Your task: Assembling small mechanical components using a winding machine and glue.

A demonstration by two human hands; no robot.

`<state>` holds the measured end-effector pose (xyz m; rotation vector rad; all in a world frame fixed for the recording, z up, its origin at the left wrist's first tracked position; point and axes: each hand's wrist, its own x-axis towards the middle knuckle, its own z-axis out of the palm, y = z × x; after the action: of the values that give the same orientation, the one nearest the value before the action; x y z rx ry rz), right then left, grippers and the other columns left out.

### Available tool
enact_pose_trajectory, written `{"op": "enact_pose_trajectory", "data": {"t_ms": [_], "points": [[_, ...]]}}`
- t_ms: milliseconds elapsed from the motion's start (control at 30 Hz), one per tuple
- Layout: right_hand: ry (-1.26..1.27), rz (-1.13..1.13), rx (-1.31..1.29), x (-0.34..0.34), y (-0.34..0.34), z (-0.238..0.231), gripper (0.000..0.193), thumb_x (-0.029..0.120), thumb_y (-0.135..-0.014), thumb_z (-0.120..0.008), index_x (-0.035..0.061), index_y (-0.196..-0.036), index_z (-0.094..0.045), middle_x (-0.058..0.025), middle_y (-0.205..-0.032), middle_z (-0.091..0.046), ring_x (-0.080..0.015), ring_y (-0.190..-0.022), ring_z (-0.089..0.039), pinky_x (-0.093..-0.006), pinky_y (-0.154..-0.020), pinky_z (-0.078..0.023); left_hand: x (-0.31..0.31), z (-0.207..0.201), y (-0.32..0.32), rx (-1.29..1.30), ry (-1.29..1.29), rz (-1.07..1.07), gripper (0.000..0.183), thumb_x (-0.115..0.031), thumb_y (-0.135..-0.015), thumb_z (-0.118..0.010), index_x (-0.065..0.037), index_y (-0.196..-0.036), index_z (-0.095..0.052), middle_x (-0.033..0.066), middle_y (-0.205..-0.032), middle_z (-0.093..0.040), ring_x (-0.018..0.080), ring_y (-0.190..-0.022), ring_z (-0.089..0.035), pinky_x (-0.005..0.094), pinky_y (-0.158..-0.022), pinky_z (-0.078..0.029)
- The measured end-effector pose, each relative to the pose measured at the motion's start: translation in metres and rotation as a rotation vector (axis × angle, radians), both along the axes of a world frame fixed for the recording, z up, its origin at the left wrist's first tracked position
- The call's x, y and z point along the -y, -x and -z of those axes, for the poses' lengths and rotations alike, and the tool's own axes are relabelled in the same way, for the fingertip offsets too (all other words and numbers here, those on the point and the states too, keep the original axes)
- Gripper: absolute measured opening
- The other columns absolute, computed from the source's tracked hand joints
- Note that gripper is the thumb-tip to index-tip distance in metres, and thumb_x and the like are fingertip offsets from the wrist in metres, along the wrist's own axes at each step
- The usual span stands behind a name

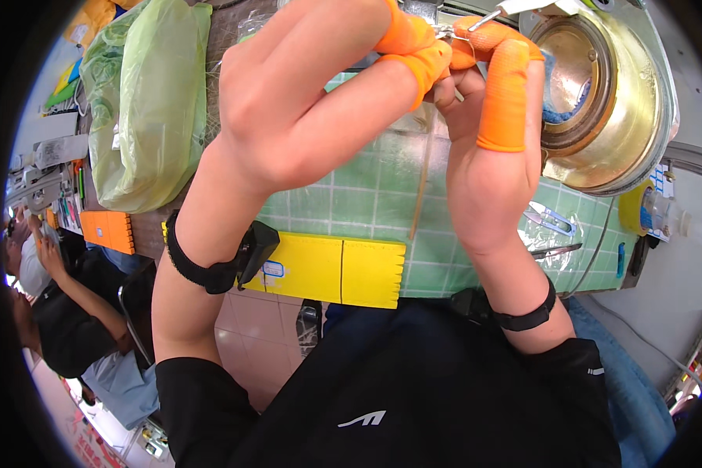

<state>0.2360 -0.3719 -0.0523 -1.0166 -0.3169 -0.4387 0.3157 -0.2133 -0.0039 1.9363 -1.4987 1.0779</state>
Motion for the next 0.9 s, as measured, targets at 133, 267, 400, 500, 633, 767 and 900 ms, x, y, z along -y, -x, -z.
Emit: {"op": "enact_pose_trajectory", "data": {"t_ms": [133,267,400,500,633,767,900], "points": [[0.075,0.098,-0.188,-0.02,0.0,-0.016,0.028,0.028,-0.114,-0.039,0.0057,-0.126,-0.05,-0.0031,-0.12,-0.055,-0.0118,-0.099,-0.054,-0.0308,-0.088,-0.047,-0.002,0.006,-0.002,-0.028,0.061,0.038,0.026,0.008,-0.064,-0.084,0.002,-0.088,-0.076,0.0139,-0.094,-0.071,0.0249,-0.081,-0.07,0.0292,-0.07,-0.058],[-0.049,0.106,-0.291,-0.018,0.01,-0.02,0.024,0.026,-0.113,-0.042,0.005,-0.121,-0.049,-0.0017,-0.104,-0.054,-0.0082,-0.084,-0.051,-0.0295,-0.081,-0.049,-0.003,-0.003,0.003,-0.056,0.125,0.087,0.027,0.007,-0.065,-0.082,0.001,-0.09,-0.074,0.0123,-0.095,-0.07,0.0254,-0.084,-0.07,0.0301,-0.071,-0.058],[0.112,-0.065,-0.249,0.003,0.044,-0.047,0.049,0.042,-0.113,-0.031,0.0038,-0.1,-0.058,-0.0035,-0.085,-0.056,-0.0112,-0.074,-0.05,-0.0261,-0.072,-0.041,-0.018,-0.021,0.02,-0.226,0.078,-0.031,0.028,0.002,-0.076,-0.079,0.0,-0.103,-0.074,0.0127,-0.101,-0.069,0.0296,-0.09,-0.068,0.035,-0.077,-0.056],[0.429,-0.236,-0.151,0.009,0.082,-0.056,0.076,0.061,-0.107,-0.026,0.0008,-0.087,-0.067,-0.005,-0.074,-0.057,-0.0113,-0.06,-0.051,-0.0278,-0.055,-0.039,-0.05,-0.027,0.049,-0.661,0.055,-0.335,0.016,0.0,-0.087,-0.072,0.002,-0.103,-0.072,0.0146,-0.095,-0.066,0.0335,-0.088,-0.066,0.0376,-0.078,-0.053],[0.482,-0.375,-0.109,0.027,0.098,-0.095,0.08,0.066,-0.106,-0.026,-0.0006,-0.089,-0.068,-0.0062,-0.072,-0.057,-0.0145,-0.061,-0.054,-0.0293,-0.056,-0.041,-0.047,-0.025,0.048,-0.881,-0.222,-0.24,0.009,0.002,-0.09,-0.065,0.004,-0.098,-0.068,0.0164,-0.09,-0.063,0.0339,-0.084,-0.064,0.0395,-0.076,-0.052],[0.224,-0.42,0.139,0.026,0.1,-0.137,0.085,0.077,-0.099,-0.028,0.0022,-0.088,-0.067,-0.011,-0.074,-0.059,-0.0188,-0.056,-0.053,-0.0327,-0.05,-0.041,-0.035,-0.045,0.032,-1.15,-0.336,-0.085,0.01,0.005,-0.084,-0.055,0.005,-0.091,-0.063,0.0212,-0.092,-0.063,0.0423,-0.083,-0.06,0.0457,-0.072,-0.048],[-0.382,-0.471,0.48,-0.006,0.106,-0.147,0.062,0.066,-0.1,-0.052,0.0068,-0.084,-0.058,-0.0124,-0.072,-0.056,-0.0186,-0.055,-0.053,-0.0353,-0.047,-0.043,-0.044,-0.029,0.031,-1.411,-0.288,-0.114,0.008,-0.002,-0.091,-0.061,0.004,-0.094,-0.066,0.0141,-0.087,-0.065,0.0257,-0.069,-0.062,0.0372,-0.062,-0.047]]}}
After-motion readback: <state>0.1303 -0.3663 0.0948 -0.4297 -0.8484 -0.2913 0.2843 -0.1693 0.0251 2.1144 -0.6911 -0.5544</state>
